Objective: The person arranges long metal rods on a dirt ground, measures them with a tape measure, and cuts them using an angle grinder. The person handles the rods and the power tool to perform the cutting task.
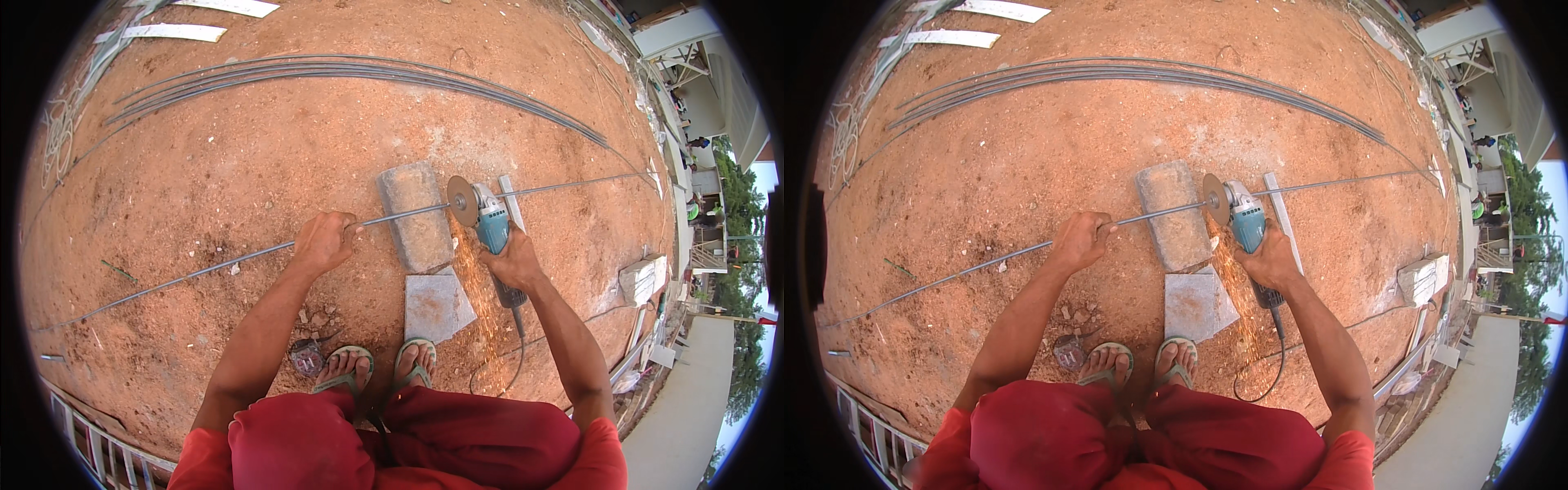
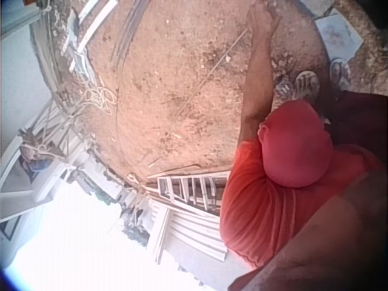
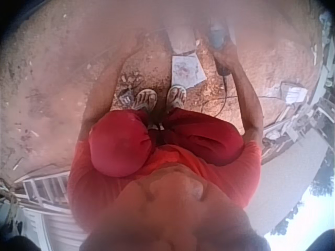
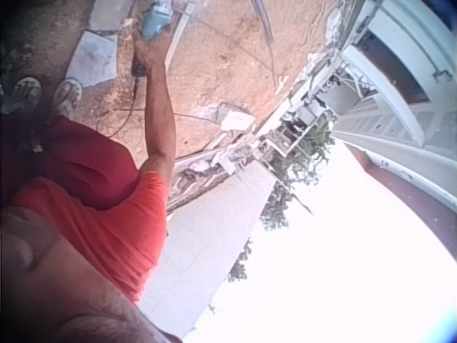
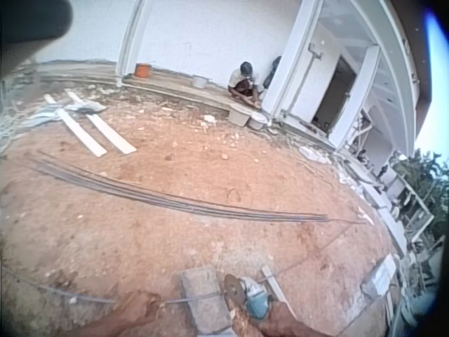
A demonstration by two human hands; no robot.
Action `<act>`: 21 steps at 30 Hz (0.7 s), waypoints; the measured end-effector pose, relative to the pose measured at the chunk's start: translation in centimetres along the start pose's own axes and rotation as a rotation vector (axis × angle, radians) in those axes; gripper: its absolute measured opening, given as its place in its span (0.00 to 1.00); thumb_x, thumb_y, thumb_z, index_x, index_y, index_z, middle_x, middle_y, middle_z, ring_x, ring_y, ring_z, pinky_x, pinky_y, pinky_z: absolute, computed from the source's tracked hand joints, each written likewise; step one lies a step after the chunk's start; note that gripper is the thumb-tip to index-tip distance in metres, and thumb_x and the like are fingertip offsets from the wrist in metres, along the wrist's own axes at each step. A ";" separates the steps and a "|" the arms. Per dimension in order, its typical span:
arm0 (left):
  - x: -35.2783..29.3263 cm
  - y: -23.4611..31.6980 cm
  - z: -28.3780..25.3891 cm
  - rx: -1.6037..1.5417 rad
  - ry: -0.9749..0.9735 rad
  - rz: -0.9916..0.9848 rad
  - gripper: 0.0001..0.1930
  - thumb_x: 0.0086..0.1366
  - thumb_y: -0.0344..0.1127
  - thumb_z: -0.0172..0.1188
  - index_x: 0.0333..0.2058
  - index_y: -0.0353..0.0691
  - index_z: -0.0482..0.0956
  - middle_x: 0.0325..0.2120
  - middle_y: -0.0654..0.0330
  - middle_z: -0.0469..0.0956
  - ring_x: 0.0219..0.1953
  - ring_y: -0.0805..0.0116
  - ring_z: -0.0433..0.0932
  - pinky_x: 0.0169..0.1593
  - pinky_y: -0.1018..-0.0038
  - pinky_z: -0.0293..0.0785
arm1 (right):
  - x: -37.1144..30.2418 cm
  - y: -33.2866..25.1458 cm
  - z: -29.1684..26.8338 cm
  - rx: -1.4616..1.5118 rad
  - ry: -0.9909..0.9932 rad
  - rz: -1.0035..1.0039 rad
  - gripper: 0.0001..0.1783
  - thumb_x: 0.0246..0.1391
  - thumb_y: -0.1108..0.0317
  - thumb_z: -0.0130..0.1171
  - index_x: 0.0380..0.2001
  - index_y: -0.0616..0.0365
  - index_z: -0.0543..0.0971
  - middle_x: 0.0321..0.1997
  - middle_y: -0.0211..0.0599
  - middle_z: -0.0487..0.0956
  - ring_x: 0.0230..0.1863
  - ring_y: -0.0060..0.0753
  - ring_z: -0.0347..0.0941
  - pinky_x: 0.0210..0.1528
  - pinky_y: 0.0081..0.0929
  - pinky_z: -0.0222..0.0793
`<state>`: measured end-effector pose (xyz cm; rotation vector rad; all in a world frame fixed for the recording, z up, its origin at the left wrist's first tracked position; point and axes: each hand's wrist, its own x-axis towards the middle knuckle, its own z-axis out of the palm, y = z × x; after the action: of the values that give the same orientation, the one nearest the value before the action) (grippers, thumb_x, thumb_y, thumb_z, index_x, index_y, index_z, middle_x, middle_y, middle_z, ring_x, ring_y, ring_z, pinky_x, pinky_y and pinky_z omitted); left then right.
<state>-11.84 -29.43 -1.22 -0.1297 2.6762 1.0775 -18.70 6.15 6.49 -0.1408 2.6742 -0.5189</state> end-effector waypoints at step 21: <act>0.6 -1.2 1.1 -0.029 0.027 0.073 0.12 0.69 0.38 0.60 0.30 0.36 0.79 0.22 0.43 0.75 0.27 0.42 0.77 0.33 0.53 0.69 | -5.7 3.6 -3.2 0.199 0.304 0.198 0.44 0.44 0.55 0.73 0.55 0.74 0.64 0.34 0.61 0.81 0.36 0.52 0.82 0.40 0.42 0.78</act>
<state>-12.04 -29.52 -2.94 -0.0525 2.7091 1.1442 -14.91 11.55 9.93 0.2785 2.8622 -0.7913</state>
